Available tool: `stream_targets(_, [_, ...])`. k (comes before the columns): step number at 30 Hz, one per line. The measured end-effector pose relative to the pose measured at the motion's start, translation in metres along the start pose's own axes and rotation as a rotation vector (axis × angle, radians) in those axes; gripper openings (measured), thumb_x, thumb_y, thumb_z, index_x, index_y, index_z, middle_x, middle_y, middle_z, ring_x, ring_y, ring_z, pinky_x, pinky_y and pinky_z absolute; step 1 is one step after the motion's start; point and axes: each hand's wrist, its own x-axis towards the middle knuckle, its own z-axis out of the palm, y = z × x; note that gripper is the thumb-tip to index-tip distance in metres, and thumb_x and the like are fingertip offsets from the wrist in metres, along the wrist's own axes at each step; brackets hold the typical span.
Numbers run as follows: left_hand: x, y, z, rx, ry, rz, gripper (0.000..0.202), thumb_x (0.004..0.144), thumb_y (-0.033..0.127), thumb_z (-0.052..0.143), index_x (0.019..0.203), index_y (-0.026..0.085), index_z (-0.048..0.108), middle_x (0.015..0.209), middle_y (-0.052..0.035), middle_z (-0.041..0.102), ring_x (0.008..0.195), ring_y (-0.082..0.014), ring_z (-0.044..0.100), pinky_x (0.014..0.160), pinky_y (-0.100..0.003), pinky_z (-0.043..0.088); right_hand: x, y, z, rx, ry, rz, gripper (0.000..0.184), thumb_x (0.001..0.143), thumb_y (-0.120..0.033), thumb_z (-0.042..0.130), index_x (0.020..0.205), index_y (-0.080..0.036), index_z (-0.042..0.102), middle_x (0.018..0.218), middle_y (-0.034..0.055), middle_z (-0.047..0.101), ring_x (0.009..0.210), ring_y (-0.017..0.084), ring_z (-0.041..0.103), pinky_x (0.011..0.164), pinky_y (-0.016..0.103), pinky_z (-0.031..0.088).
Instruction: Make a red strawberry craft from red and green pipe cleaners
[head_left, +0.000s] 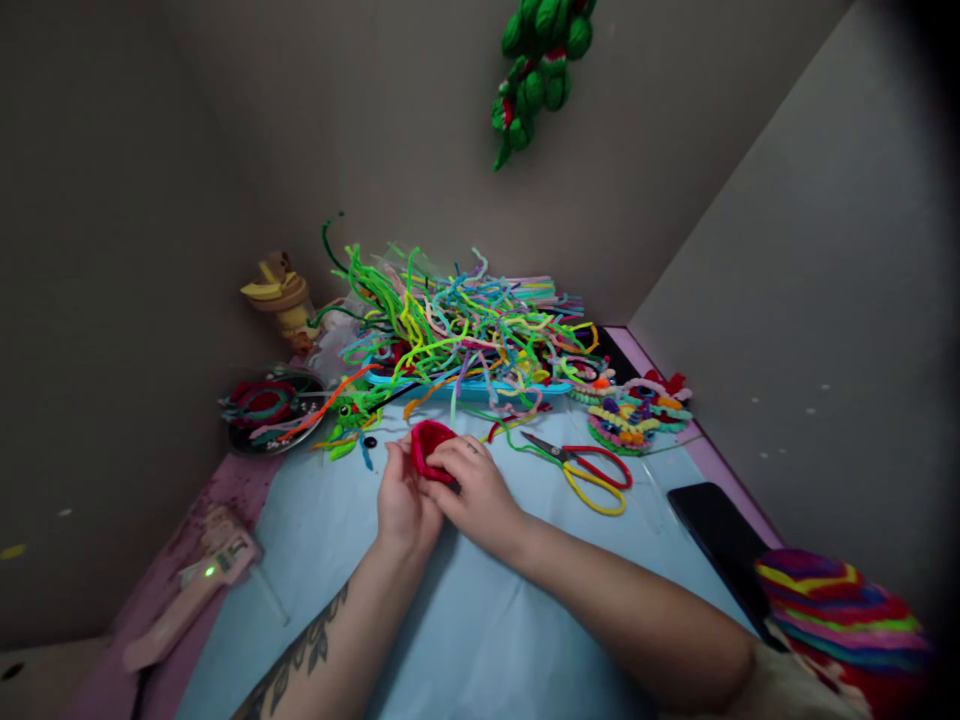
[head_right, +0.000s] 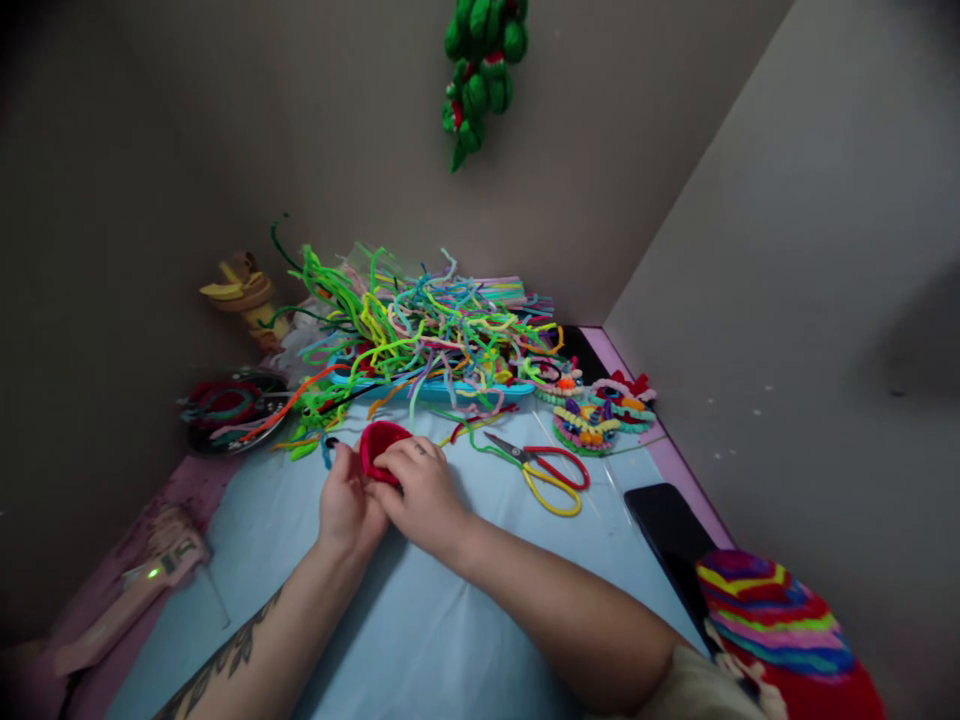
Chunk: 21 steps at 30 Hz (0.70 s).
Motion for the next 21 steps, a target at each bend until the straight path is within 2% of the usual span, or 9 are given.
stream_targets(2, [-0.005,0.002,0.002,0.053,-0.078,0.045,0.02,0.084,0.036,0.055,0.092,0.019,0.063,0.085,-0.0024,0.067,0.08,-0.0134,0.063,0.08,-0.025,0.049,0.002,0.004,-0.003,-0.008,0.014,-0.009,0.013,0.081,-0.02,0.061,0.092,-0.024,0.065,0.095,0.0038,0.063,0.098,0.021,0.053,0.089,0.04,0.041])
stream_targets(5, [-0.01,0.015,0.006,0.239,-0.231,0.207,0.033,0.079,0.032,0.063,0.112,0.031,0.058,0.11,-0.0025,0.063,0.096,-0.0161,0.061,0.084,-0.028,0.047,0.007,0.01,-0.014,0.009,0.046,-0.046,0.011,0.082,-0.02,0.061,0.089,-0.025,0.067,0.095,0.0033,0.063,0.1,0.021,0.052,0.092,0.041,0.04])
stream_targets(6, [-0.011,0.021,0.006,0.341,-0.287,0.267,0.034,0.078,0.032,0.065,0.111,0.031,0.059,0.12,-0.0039,0.059,0.105,-0.0182,0.058,0.088,-0.03,0.046,0.009,0.013,-0.018,0.022,0.052,-0.055,0.01,0.082,-0.021,0.061,0.088,-0.025,0.067,0.098,0.0034,0.062,0.102,0.021,0.052,0.094,0.041,0.04])
stream_targets(8, [-0.01,0.033,0.006,0.624,-0.394,0.364,0.026,0.071,0.028,0.072,0.096,0.023,0.068,0.128,-0.0086,0.054,0.12,-0.0234,0.049,0.099,-0.03,0.038,0.013,0.017,-0.026,0.049,0.045,-0.058,0.009,0.081,-0.021,0.062,0.087,-0.025,0.068,0.106,0.004,0.059,0.11,0.021,0.049,0.098,0.042,0.038])
stream_targets(11, [-0.005,0.043,0.002,0.949,-0.483,0.459,0.018,0.073,0.029,0.069,0.088,0.02,0.07,0.135,-0.0114,0.048,0.128,-0.0272,0.041,0.104,-0.035,0.034,0.018,0.02,-0.034,0.1,-0.003,-0.023,0.01,0.081,-0.02,0.061,0.087,-0.024,0.068,0.123,0.0055,0.049,0.122,0.022,0.043,0.104,0.041,0.034])
stream_targets(14, [0.0,0.044,-0.002,1.17,-0.52,0.562,0.016,0.081,0.03,0.059,0.089,0.019,0.068,0.135,-0.0127,0.047,0.126,-0.0266,0.044,0.099,-0.04,0.039,0.02,0.019,-0.038,0.169,-0.07,0.013,0.012,0.081,-0.017,0.059,0.088,-0.022,0.067,0.129,0.0072,0.044,0.124,0.021,0.043,0.105,0.038,0.034])
stream_targets(16, [0.002,0.043,-0.003,1.262,-0.498,0.64,0.015,0.083,0.029,0.056,0.085,0.018,0.066,0.131,-0.0132,0.051,0.122,-0.0257,0.047,0.097,-0.041,0.042,0.02,0.018,-0.038,0.205,-0.081,0.031,0.012,0.081,-0.016,0.058,0.088,-0.021,0.066,0.129,0.0082,0.045,0.123,0.02,0.044,0.104,0.037,0.036])
stream_targets(21, [-0.003,0.042,-0.002,1.345,-0.476,0.743,0.015,0.085,0.027,0.052,0.08,0.018,0.064,0.124,-0.0117,0.055,0.117,-0.0239,0.052,0.084,-0.035,0.05,0.018,0.015,-0.033,0.253,-0.024,0.033,0.009,0.081,-0.018,0.059,0.088,-0.02,0.064,0.125,0.0098,0.048,0.118,0.02,0.049,0.096,0.035,0.043])
